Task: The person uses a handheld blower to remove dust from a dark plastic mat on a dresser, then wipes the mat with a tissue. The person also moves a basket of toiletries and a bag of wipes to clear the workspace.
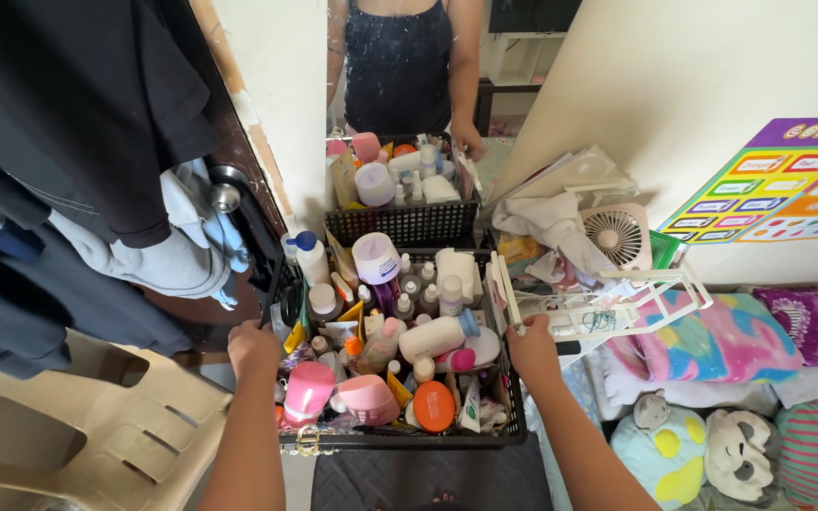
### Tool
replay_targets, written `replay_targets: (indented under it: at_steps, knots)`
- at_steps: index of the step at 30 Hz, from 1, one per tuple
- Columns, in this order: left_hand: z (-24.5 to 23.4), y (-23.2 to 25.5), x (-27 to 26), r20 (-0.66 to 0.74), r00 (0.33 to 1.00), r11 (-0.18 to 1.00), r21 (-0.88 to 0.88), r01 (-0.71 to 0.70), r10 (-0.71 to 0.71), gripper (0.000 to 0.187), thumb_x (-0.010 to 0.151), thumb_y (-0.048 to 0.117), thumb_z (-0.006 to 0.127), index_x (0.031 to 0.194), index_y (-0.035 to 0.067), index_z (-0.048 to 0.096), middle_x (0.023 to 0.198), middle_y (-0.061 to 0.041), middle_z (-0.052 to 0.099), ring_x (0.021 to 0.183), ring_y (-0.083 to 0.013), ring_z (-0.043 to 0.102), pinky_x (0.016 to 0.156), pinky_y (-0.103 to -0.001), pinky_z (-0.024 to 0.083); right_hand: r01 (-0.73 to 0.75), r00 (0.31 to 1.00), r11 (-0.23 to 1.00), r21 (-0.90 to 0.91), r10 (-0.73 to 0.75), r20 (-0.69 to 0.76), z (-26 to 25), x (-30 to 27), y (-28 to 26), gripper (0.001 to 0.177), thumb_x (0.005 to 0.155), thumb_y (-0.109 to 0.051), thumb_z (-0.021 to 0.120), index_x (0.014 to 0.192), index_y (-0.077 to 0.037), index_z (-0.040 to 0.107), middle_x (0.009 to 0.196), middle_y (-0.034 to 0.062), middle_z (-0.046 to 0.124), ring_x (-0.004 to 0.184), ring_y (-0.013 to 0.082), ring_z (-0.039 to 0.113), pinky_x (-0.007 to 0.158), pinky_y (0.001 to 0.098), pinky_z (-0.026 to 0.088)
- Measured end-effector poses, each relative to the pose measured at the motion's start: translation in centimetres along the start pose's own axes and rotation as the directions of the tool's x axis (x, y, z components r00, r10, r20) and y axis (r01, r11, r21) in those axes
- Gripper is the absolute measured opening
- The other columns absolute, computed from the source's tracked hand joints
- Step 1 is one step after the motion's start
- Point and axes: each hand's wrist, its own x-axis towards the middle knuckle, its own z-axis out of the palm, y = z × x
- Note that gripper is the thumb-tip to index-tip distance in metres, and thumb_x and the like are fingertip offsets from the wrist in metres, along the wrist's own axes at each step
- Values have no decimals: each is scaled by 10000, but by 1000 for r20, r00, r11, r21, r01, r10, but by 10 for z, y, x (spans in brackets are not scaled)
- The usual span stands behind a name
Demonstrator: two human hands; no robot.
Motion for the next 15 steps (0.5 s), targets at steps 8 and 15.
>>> replay_targets:
  at_steps: [8,15]
  knots:
    - [-26,19,-25,-7,992,987,-98,127,-128,258,942,239,693,1064,25,769,1095,-258,705,1085,-424,644,961,-495,500,-231,930,973,13,216,296,-1,10,3,530,935,-458,629,861,62,701,851,305,722,869,476,737,795,515,591]
    - [-63,27,-83,-14,941,937,-101,334,-337,322,833,291,748,1042,55,812,1065,-258,741,1052,-426,684,964,-463,515,-167,961,968,190,117,249,-6,-12,2,472,966,-427,579,879,14,720,779,231,694,763,386,662,737,448,500]
